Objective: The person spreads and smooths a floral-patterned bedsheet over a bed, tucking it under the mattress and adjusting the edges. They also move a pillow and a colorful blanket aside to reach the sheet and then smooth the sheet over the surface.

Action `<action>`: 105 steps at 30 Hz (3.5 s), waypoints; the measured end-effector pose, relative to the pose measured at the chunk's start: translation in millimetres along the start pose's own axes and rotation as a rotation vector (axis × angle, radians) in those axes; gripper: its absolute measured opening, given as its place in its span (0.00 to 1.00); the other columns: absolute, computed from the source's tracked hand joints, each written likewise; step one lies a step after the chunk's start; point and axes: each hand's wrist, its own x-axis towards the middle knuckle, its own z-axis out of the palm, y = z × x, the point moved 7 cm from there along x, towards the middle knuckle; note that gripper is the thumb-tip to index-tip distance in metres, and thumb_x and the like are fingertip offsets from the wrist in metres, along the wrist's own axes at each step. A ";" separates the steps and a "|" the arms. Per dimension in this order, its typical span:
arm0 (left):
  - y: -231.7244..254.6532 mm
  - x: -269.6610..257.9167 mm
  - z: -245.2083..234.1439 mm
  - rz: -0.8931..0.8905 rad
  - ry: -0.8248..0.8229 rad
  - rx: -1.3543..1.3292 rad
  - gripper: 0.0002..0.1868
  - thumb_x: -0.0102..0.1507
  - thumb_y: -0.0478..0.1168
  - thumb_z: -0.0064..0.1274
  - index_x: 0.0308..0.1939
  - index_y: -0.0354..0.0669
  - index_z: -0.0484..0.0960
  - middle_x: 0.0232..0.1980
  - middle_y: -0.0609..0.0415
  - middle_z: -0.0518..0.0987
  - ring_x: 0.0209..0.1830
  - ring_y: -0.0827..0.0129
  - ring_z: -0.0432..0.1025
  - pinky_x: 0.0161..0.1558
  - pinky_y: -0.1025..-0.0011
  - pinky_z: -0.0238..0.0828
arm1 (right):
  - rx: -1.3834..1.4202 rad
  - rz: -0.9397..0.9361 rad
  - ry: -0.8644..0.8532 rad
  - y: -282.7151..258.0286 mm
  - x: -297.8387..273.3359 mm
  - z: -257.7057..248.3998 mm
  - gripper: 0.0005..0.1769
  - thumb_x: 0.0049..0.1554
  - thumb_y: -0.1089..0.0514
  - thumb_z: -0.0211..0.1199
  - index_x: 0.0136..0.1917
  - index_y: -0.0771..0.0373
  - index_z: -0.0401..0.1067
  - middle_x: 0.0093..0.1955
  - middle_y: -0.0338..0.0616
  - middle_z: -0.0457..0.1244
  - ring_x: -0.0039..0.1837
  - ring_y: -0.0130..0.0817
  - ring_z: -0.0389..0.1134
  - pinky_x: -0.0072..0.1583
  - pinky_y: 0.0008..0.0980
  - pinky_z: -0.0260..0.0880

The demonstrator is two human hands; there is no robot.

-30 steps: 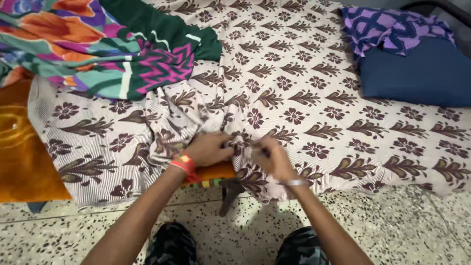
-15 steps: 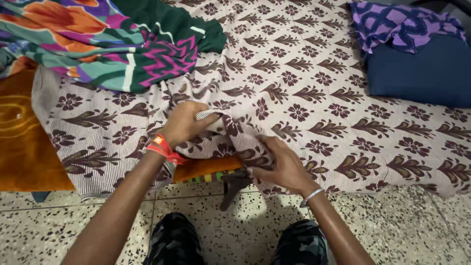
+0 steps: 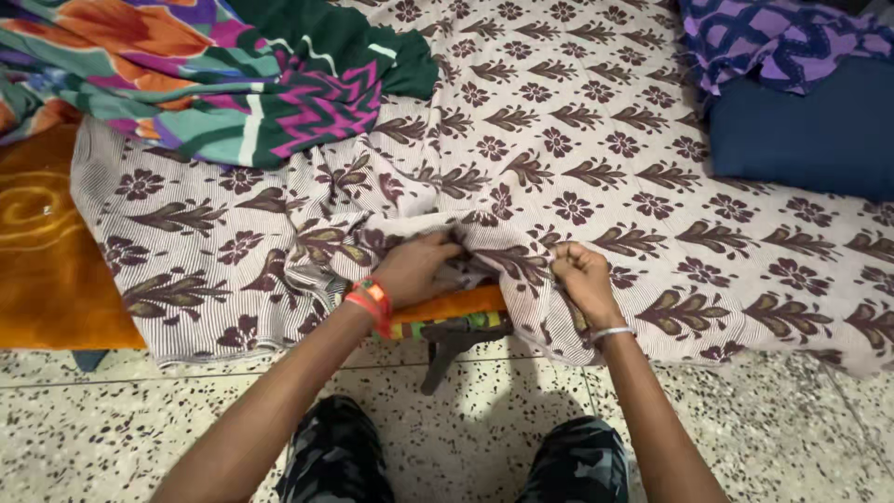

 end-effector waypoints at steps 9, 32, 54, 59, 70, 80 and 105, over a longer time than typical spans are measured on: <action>-47.7 -9.1 26.7 -0.223 -0.033 -0.095 0.16 0.67 0.51 0.53 0.44 0.43 0.82 0.39 0.45 0.82 0.39 0.53 0.78 0.46 0.57 0.75 | 0.040 -0.070 -0.081 0.6 -0.8 -0.5 0.07 0.59 0.64 0.59 0.45 0.63 0.78 0.35 0.32 0.65 0.36 0.18 0.58 0.39 0.20 0.60; -33.4 4.5 12.9 -0.420 -0.371 0.521 0.32 0.59 0.71 0.50 0.66 0.74 0.77 0.67 0.32 0.67 0.71 0.32 0.61 0.61 0.22 0.55 | -0.946 -0.382 -0.485 -91.4 -66.1 107.9 0.38 0.63 0.27 0.42 0.77 0.49 0.58 0.81 0.51 0.52 0.78 0.52 0.51 0.71 0.67 0.39; -258.6 -110.6 -83.6 -0.828 -0.171 0.333 0.40 0.53 0.72 0.62 0.54 0.45 0.79 0.50 0.41 0.79 0.49 0.45 0.75 0.45 0.48 0.73 | -0.851 -0.373 -0.230 -55.0 22.8 186.6 0.36 0.57 0.34 0.61 0.70 0.56 0.67 0.66 0.51 0.62 0.66 0.51 0.64 0.67 0.52 0.61; -287.0 -123.5 -40.1 -0.796 -0.048 0.338 0.31 0.58 0.71 0.56 0.42 0.47 0.84 0.42 0.47 0.82 0.44 0.53 0.79 0.48 0.54 0.77 | -0.885 -0.235 -0.257 -47.7 32.8 187.4 0.35 0.57 0.32 0.57 0.70 0.52 0.67 0.64 0.46 0.63 0.66 0.43 0.65 0.67 0.49 0.63; -277.3 -108.6 -48.2 -0.862 0.014 0.252 0.23 0.53 0.54 0.62 0.41 0.41 0.80 0.38 0.39 0.83 0.40 0.45 0.79 0.43 0.50 0.75 | -0.803 -0.160 -0.273 -45.4 28.6 185.1 0.30 0.59 0.36 0.54 0.69 0.51 0.68 0.64 0.43 0.63 0.63 0.42 0.67 0.66 0.45 0.68; -259.5 -105.4 -64.6 -0.875 0.150 0.135 0.26 0.55 0.62 0.59 0.38 0.43 0.80 0.33 0.43 0.80 0.38 0.48 0.76 0.42 0.49 0.72 | -0.863 -0.439 -0.237 -69.1 14.3 184.3 0.25 0.60 0.47 0.60 0.67 0.58 0.67 0.57 0.51 0.66 0.58 0.48 0.68 0.59 0.47 0.70; -352.8 -181.0 -174.4 -1.184 0.382 0.367 0.66 0.48 0.63 0.70 0.79 0.48 0.45 0.74 0.30 0.60 0.76 0.43 0.53 0.73 0.41 0.36 | -0.769 -0.608 -0.371 -208.5 272.2 569.0 0.70 0.40 0.39 0.77 0.84 0.58 0.41 0.68 0.66 0.59 0.65 0.64 0.64 0.65 0.55 0.65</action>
